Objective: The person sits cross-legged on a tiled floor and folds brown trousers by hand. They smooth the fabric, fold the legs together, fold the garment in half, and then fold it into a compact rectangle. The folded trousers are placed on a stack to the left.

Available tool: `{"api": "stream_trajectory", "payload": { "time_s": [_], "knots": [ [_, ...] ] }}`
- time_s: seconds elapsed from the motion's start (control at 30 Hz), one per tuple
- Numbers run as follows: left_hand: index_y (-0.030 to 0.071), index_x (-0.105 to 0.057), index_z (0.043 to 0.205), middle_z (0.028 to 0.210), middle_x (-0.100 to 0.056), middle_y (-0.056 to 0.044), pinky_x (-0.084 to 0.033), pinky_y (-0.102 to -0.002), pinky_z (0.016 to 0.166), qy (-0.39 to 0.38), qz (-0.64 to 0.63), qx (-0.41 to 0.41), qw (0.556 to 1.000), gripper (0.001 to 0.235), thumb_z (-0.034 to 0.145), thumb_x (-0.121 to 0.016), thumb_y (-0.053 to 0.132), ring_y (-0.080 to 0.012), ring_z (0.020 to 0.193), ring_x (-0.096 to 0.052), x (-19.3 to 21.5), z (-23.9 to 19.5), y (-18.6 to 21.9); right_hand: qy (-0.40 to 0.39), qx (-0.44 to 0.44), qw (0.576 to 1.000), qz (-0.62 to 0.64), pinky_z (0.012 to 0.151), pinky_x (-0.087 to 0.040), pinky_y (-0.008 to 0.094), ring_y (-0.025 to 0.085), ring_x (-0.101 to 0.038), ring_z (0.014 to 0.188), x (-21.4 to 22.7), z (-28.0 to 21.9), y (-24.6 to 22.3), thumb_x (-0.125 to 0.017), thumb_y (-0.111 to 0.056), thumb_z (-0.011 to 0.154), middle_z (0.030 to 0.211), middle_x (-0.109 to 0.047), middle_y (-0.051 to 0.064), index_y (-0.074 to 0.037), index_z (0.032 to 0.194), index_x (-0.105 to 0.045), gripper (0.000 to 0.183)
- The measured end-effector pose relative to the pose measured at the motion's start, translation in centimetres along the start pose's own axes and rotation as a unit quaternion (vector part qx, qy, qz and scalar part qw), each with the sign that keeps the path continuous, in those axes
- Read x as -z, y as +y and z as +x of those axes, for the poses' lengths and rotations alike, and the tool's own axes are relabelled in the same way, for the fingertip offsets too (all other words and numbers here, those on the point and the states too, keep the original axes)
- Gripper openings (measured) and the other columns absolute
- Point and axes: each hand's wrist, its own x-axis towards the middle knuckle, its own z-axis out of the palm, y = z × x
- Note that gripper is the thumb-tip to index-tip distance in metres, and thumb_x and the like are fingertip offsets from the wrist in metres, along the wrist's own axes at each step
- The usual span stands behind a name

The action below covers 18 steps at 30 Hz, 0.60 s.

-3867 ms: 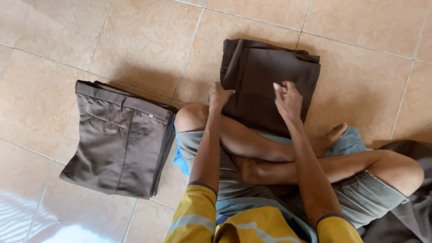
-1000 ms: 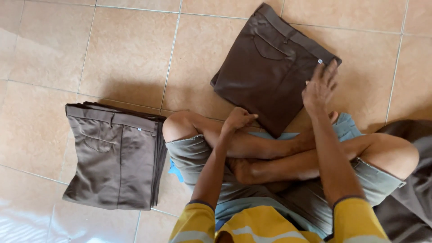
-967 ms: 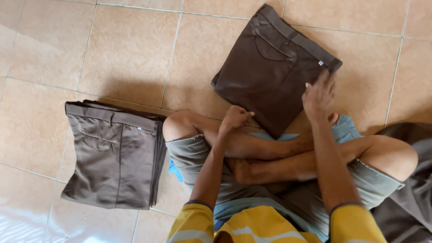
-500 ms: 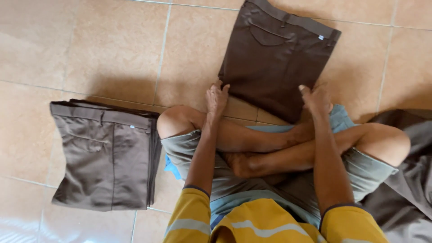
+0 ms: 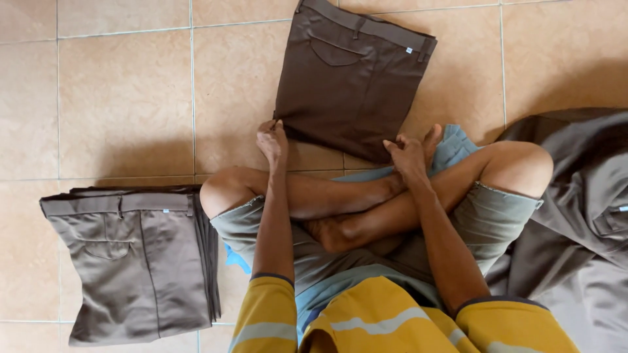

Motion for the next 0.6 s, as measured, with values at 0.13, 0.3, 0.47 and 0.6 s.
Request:
{"api": "stream_trajectory", "payload": {
  "time_s": [0.13,0.3,0.47,0.6],
  "knots": [
    [0.019,-0.082,0.086,0.074,-0.071,-0.002,-0.057,-0.037,0.070,0.029,-0.031,0.116,0.992,0.008,0.080,-0.079,0.024,-0.0230,0.072,-0.072,-1.4,0.5,-1.9,-0.053,0.021,0.993,-0.104,0.110,-0.046,0.051,0.041,-0.052,0.135,0.0,-2.1,-1.8,-0.069,-0.053,0.095,0.143,-0.054,0.030,0.005,0.142,-0.055,0.076],
    [0.023,-0.082,0.080,0.067,-0.070,-0.002,-0.054,-0.035,0.066,0.035,-0.037,0.127,0.991,0.006,0.079,-0.076,0.026,-0.0226,0.067,-0.070,-2.4,1.5,-3.5,-0.051,0.048,0.986,-0.153,0.106,-0.048,0.056,0.041,-0.057,0.131,-1.7,-0.5,1.6,-0.065,-0.047,0.094,0.140,-0.059,0.027,0.002,0.144,-0.057,0.070],
    [0.017,-0.082,0.084,0.071,-0.071,-0.003,-0.053,-0.034,0.068,0.048,-0.061,0.133,0.988,0.010,0.083,-0.072,0.020,-0.0207,0.070,-0.068,-0.4,0.2,1.5,-0.072,-0.044,0.990,0.109,0.042,-0.053,0.027,0.020,-0.067,0.056,-1.1,-3.4,-1.9,-0.078,-0.035,0.095,0.088,-0.065,0.018,0.006,0.128,-0.053,0.059],
    [0.016,-0.082,0.084,0.070,-0.071,-0.003,-0.053,-0.035,0.068,0.063,-0.058,0.135,0.987,0.011,0.083,-0.071,0.019,-0.0212,0.068,-0.068,-0.4,0.8,0.8,-0.094,-0.076,0.981,0.153,0.069,-0.067,0.044,0.031,-0.072,0.079,-1.1,-3.9,-2.2,-0.074,-0.012,0.094,0.105,-0.061,0.025,0.010,0.130,-0.056,0.046]
  ]
}}
